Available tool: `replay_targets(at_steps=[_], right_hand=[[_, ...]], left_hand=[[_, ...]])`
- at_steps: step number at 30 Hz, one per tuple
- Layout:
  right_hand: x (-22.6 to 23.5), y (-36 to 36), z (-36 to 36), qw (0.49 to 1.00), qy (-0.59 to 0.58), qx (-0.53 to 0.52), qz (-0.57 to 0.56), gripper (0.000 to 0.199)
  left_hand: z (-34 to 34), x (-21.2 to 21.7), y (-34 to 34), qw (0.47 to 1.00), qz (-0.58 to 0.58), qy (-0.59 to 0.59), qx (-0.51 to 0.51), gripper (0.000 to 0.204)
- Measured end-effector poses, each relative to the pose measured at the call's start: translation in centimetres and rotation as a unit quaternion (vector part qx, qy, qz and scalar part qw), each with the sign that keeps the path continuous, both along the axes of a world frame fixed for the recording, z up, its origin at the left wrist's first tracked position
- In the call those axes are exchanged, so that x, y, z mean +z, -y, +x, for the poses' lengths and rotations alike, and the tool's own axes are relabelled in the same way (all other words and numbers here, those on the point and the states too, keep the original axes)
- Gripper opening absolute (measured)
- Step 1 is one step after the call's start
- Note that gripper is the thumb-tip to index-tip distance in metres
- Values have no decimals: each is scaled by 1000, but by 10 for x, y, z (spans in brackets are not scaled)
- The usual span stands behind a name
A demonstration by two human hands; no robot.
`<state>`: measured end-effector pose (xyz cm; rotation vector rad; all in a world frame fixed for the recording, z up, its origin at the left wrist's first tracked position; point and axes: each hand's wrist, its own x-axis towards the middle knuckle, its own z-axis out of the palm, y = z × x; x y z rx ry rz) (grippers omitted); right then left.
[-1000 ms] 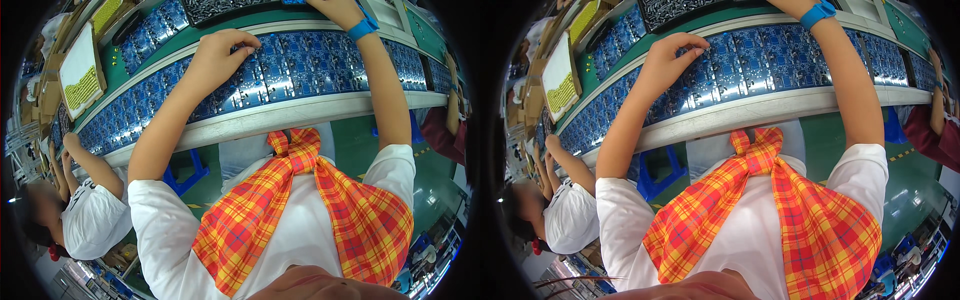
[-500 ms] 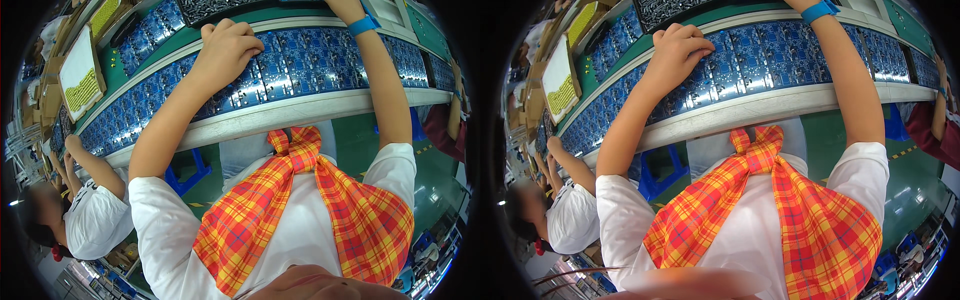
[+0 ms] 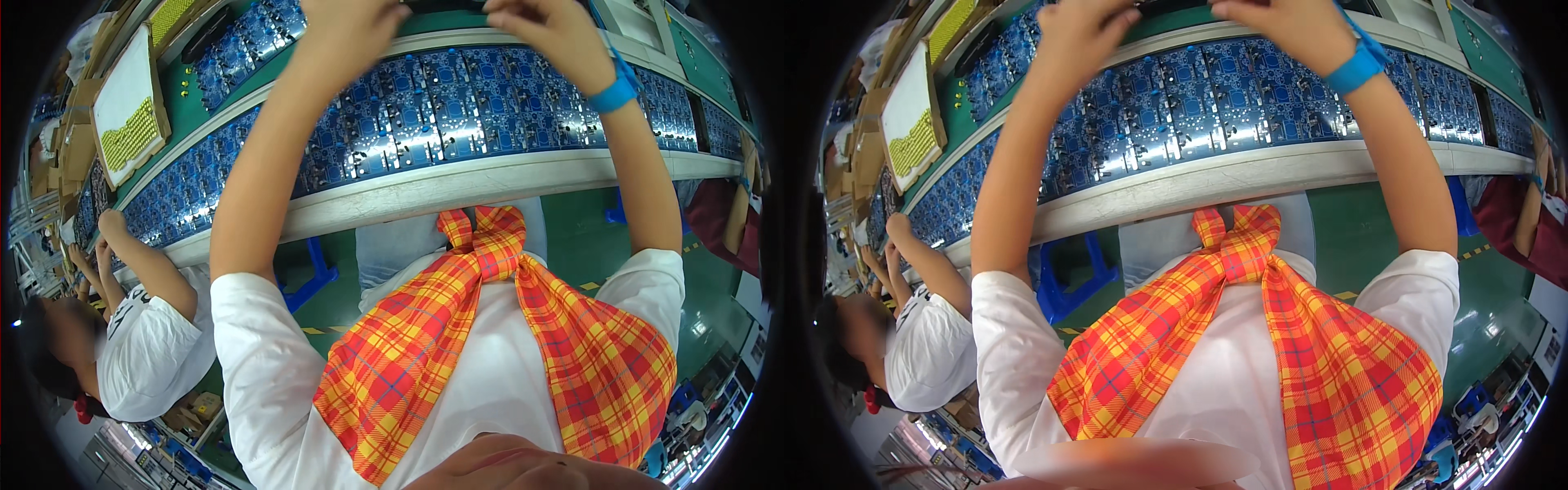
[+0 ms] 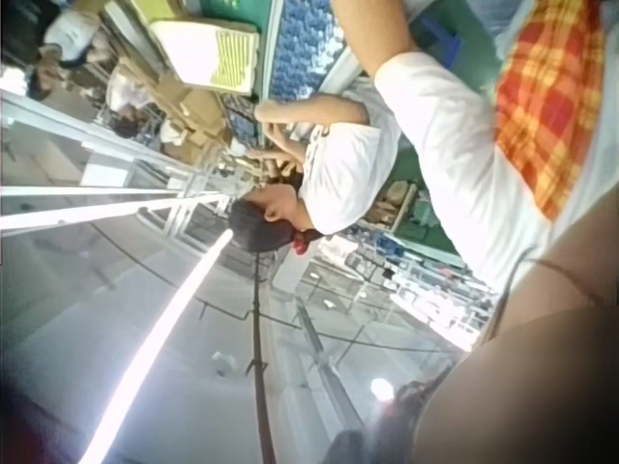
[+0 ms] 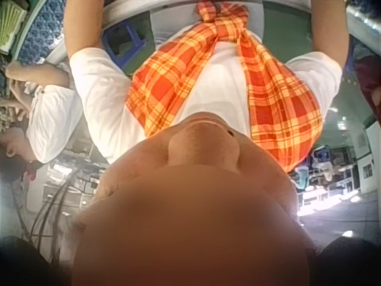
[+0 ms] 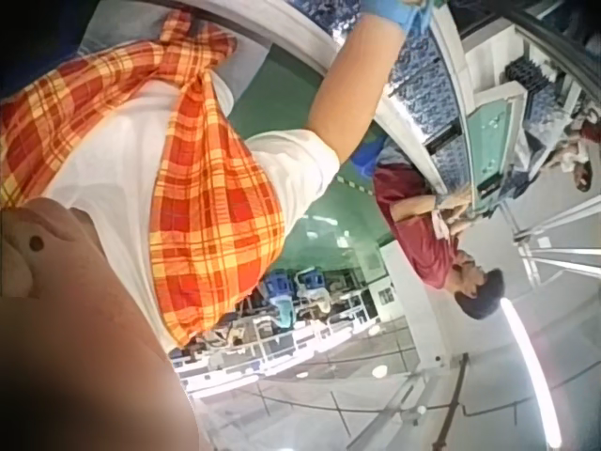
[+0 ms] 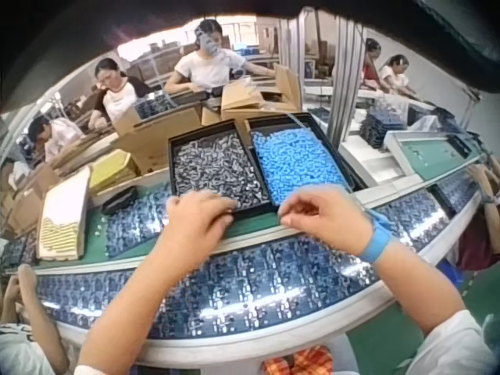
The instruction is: Manually assembling small components onto circuit boards on an electronics production line.
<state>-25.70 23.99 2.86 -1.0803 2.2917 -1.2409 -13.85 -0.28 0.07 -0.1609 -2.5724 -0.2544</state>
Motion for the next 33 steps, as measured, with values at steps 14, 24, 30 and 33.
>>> replay_targets(at_steps=[14, 24, 30, 33], right_hand=[[-34, 11, 48, 922, -310, 171, 158, 11], [-54, -9, 60, 916, -341, 165, 136, 10], [-60, -13, 68, 917, -348, 148, 123, 8], [-56, -11, 70, 916, -348, 142, 141, 8]], left_hand=[[-30, -17, 22, 990, -51, -15, 133, 13], [-7, 2, -16, 995, 26, -25, 93, 16], [1, -7, -30, 993, 108, 37, 11, 25], [14, 6, -46, 976, 181, 96, -72, 27]])
